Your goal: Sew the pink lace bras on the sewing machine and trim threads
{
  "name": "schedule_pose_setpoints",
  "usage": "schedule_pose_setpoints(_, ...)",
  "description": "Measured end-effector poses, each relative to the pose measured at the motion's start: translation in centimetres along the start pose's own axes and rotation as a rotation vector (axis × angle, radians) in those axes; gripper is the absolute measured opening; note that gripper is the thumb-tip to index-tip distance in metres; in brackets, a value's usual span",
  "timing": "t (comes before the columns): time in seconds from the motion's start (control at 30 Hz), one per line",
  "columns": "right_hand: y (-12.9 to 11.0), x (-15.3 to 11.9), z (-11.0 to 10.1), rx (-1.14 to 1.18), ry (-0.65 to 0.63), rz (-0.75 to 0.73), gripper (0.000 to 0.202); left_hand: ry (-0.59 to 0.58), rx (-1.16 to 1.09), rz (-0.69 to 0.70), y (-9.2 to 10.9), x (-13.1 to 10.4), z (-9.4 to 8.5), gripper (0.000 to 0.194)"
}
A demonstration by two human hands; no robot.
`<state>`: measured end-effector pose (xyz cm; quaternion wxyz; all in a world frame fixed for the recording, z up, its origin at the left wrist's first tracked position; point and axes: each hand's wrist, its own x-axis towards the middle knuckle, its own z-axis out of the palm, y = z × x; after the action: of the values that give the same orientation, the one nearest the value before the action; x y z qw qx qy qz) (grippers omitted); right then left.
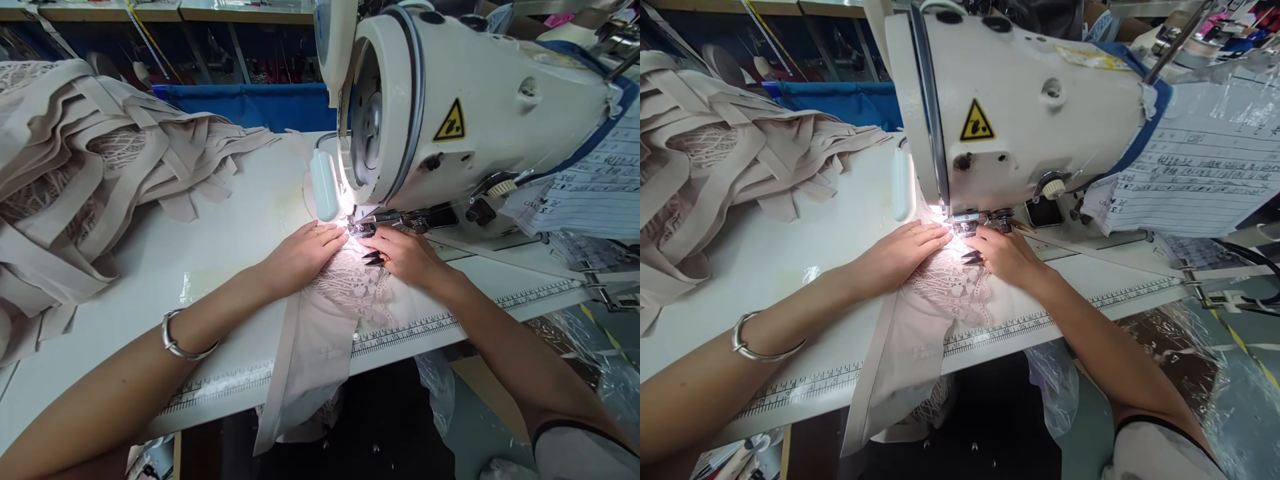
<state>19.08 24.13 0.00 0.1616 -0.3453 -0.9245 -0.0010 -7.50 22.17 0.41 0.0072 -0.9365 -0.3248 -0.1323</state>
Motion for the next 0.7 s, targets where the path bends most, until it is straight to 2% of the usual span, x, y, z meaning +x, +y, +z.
schedule_pose_setpoints(0.17,0.4,-0.2,0.5,0.132,0.058,-0.026,0.055,0.078,-0.031,-0.072,4.0,0.7,0.1,0.035)
schedule_pose_setpoints(0.27,0.8,-0.3,0.6,0.188,0.072,-0.029,0.055,0.072,-0.137,-0.097,5.4,0.6,0.6,0.033)
schedule_pose_setpoints(0.37,0.9,-0.3,0.6,0.185,0.104,-0.070,0.043,0.080,-0.203,-0.080,4.9,0.4,0.9,0.029)
schedule_pose_setpoints(0.5,0.6,0.1,0.4,0.156,0.139,-0.210,0.022,0.095,-0.265,-0.061,3.7,0.3,0.9,0.028)
schedule_pose_setpoints(0.6,0.5,0.3,0.4,0.129,0.192,-0.299,0.022,0.098,-0.298,-0.047,3.2,0.4,0.7,0.029)
schedule_pose_setpoints(0.7,0.5,0.4,0.4,0.098,0.217,-0.317,0.027,0.111,-0.300,0.014,2.6,0.4,0.7,0.030)
